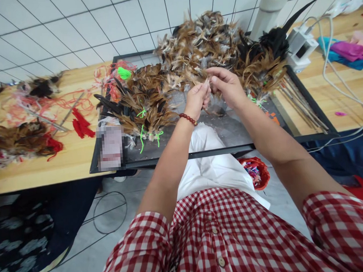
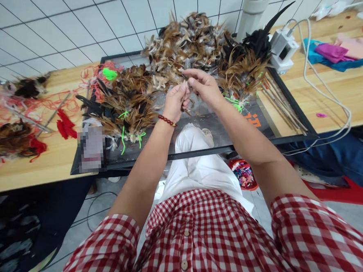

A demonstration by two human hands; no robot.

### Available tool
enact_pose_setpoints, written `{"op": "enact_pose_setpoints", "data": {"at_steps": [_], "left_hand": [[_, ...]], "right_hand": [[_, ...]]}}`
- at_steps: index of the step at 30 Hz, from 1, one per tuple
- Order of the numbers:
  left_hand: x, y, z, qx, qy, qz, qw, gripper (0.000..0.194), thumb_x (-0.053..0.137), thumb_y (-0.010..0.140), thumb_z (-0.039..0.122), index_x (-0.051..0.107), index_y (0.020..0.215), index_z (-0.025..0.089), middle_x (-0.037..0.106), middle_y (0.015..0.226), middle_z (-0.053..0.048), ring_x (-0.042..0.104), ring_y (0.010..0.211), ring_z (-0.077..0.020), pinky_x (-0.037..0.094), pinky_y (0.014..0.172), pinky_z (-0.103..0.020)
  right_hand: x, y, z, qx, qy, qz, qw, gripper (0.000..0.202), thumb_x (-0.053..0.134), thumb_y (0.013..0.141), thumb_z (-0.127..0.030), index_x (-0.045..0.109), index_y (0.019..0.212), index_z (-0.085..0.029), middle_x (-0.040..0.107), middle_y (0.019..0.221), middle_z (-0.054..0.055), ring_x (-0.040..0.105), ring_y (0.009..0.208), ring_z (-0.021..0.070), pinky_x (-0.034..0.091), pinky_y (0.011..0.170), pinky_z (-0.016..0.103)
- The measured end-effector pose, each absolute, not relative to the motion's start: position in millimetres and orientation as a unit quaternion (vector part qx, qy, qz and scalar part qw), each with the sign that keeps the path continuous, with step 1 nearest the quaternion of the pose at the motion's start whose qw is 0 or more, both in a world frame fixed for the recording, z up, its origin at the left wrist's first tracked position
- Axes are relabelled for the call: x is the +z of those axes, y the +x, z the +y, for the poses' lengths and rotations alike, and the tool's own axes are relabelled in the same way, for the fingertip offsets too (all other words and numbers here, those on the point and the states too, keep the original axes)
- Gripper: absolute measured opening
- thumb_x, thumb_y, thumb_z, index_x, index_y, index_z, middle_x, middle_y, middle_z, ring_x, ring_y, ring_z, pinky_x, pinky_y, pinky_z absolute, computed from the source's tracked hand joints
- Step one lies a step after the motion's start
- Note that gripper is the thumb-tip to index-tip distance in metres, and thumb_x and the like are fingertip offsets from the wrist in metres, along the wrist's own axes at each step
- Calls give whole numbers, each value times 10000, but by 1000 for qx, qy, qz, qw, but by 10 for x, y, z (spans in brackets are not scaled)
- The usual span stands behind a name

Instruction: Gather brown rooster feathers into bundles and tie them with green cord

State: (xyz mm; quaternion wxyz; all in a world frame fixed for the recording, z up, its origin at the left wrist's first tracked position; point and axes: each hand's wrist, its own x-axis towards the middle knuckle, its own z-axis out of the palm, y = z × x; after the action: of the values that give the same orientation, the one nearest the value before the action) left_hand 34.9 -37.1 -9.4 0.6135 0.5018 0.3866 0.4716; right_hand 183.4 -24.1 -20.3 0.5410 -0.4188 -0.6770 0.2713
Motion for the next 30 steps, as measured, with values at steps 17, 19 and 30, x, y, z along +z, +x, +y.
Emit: {"op": "enact_pose_setpoints", "data": {"at_steps": [17, 19, 30], "left_hand": [[-44, 327, -422, 461, 454, 362, 671, 417, 705, 973, 582, 573, 850, 206, 505, 683, 42, 498, 520, -55, 359, 501, -213], [-16, 324, -447, 452, 447, 353, 687, 415, 703, 979, 577, 570, 846, 207, 468, 648, 57, 467, 481, -45, 346, 479, -200], [-291, 243, -174, 473, 554, 466, 501, 378, 766, 938, 500, 667, 718, 209, 640, 630, 0, 690, 723, -145, 549, 704, -257]], "right_hand": [[-197, 1836, -270, 370, -381, -638, 557, 612, 776, 798, -814, 821, 1124, -298, 710, 844, 0, 693, 817, 184, 617, 761, 366], [-167, 1817, -289, 395, -363, -622, 570, 573, 849, 737, -786, 825, 981, -268, 698, 817, 1, 684, 794, 172, 603, 734, 339], [-341, 2244, 97, 273, -404, -631, 604, 551, 574, 922, -847, 724, 825, -326, 717, 792, 19, 644, 1006, 234, 544, 948, 423]]}}
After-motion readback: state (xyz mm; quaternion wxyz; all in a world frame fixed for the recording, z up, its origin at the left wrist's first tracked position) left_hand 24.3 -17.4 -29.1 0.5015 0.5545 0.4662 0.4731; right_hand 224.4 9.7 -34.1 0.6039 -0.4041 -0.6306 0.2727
